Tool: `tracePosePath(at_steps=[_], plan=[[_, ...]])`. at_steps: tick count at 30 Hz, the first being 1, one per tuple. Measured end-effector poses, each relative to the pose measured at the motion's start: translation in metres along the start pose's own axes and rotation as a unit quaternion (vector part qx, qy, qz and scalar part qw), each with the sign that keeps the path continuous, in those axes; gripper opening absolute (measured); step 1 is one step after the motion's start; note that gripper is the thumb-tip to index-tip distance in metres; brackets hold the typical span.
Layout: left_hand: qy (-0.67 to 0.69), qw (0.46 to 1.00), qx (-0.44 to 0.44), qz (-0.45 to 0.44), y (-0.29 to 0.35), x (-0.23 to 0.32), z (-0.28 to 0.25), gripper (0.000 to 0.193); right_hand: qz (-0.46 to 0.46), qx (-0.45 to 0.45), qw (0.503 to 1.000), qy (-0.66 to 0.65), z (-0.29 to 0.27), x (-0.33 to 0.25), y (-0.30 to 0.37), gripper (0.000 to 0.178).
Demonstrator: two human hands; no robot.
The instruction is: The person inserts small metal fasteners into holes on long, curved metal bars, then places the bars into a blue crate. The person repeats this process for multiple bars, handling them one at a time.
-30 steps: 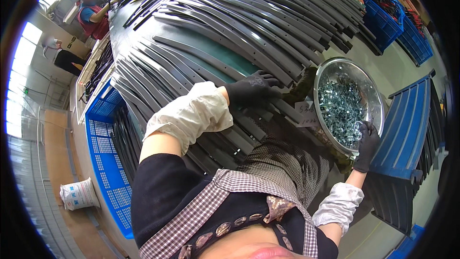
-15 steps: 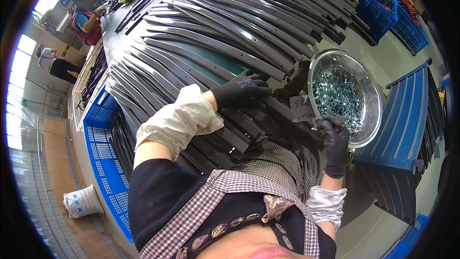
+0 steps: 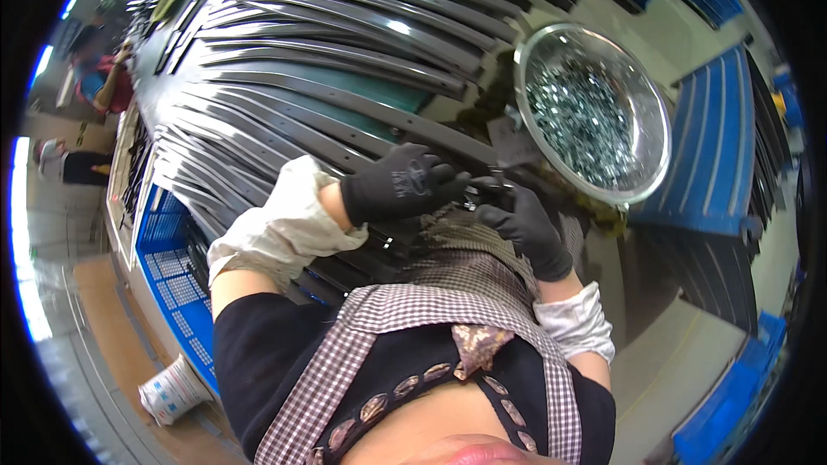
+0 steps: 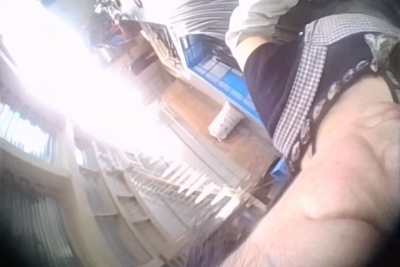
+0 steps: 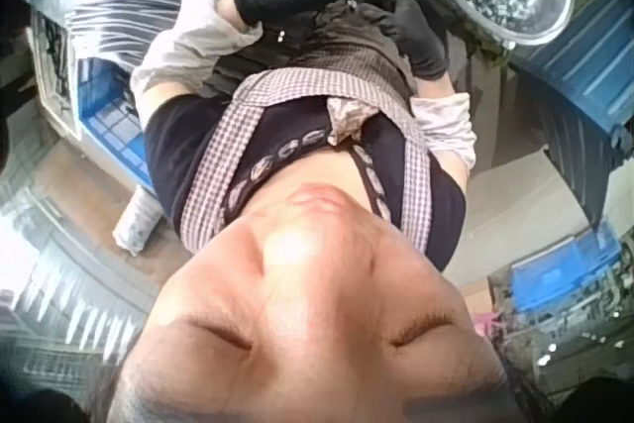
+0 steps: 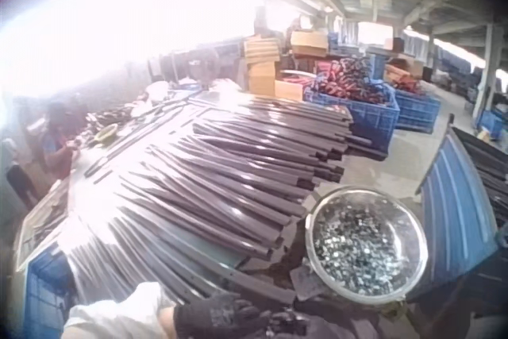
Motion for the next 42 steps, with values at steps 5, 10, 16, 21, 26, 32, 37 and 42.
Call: tracePosePath(at_steps=[5, 10, 16, 21, 26, 32, 37, 42], plan=[[-0.049, 0.997, -0.045, 0.029, 0.001, 0.012, 0.013, 0.055, 0.052, -0.027, 0.997, 0.054, 0.002, 0.004, 0.009, 0.041], [-0.017, 0.998, -0.058, 0.002, -0.002, 0.002, 0.018, 0.053, 0.038, -0.009, 0.997, 0.062, -0.011, 0.016, 0.01, 0.04], [0.061, 0.985, 0.03, -0.16, 0.006, -0.074, 0.015, 0.049, -0.155, 0.156, 0.88, 0.421, -0.046, 0.004, 0.004, 0.041], [0.258, 0.942, 0.004, -0.215, 0.004, -0.09, 0.03, 0.045, -0.133, 0.162, 0.856, 0.472, -0.057, 0.012, 0.0, 0.041], [0.272, 0.94, -0.027, -0.205, 0.007, -0.088, 0.038, 0.042, -0.204, 0.145, 0.828, 0.503, -0.051, 0.005, -0.005, 0.038], [0.25, 0.951, -0.034, -0.181, 0.006, -0.088, 0.039, 0.042, -0.251, 0.084, 0.879, 0.398, -0.052, 0.006, -0.027, 0.028], [0.245, 0.951, -0.017, -0.186, 0.003, -0.086, 0.033, 0.039, -0.157, 0.14, 0.9, 0.382, -0.065, 0.052, -0.034, 0.02], [0.249, 0.949, -0.021, -0.192, 0.006, -0.084, 0.034, 0.041, -0.193, 0.143, 0.864, 0.443, -0.063, 0.024, 0.004, 0.02]])
Point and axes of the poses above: each hand's wrist, its own y-axis away from the middle knuckle, its own z-axis out of the palm, x = y × z, the point moved 5 cm from there along -y, towards the middle knuckle, and after that the axes turned 3 degrees about y, right-handed, at the moved point
